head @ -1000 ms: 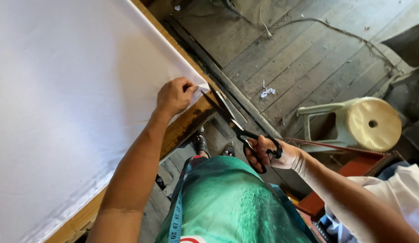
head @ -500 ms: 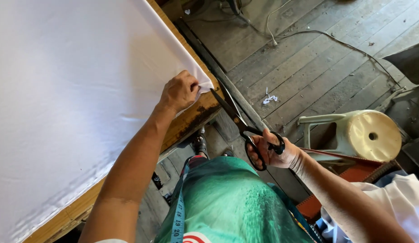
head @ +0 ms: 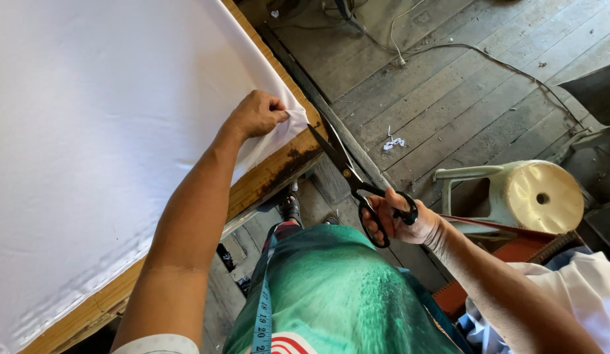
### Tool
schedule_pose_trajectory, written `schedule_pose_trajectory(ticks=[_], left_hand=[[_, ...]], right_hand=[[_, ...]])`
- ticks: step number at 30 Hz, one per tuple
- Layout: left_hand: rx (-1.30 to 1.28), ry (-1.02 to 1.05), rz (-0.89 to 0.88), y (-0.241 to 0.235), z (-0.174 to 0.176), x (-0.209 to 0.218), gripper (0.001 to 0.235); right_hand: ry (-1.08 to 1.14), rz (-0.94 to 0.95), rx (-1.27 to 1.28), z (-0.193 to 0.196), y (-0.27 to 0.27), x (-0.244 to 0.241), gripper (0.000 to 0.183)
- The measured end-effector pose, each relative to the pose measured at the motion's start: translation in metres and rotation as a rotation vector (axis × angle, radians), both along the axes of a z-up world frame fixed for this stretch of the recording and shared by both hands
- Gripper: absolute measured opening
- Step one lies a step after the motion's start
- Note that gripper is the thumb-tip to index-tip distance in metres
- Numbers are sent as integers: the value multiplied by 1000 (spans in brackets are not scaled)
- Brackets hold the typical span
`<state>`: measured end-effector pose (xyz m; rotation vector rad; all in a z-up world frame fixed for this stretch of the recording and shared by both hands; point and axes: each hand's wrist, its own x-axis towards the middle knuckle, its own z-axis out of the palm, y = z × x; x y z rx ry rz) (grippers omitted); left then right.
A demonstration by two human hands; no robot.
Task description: The person uses scissors to cut a large piece of white fabric along a straight line on a cutting table.
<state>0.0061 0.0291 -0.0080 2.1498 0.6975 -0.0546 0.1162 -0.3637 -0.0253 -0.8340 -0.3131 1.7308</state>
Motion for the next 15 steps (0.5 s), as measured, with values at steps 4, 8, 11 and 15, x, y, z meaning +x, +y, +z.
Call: schedule_pose_trajectory(ticks=[4,8,11,15], left_hand=[[0,25,-4,2,-2,2,11],[46,38,-24,-3,2,2,16],[74,40,-30,-2,2,3,18],[126,-45,-50,-15,0,-4,11]], right_hand=[[1,26,19,6,5,-2,76],[45,58,9,-3,9,0,75],[13,71,7,-1,7,4,75],[14,74,8,-4,4,6,75]])
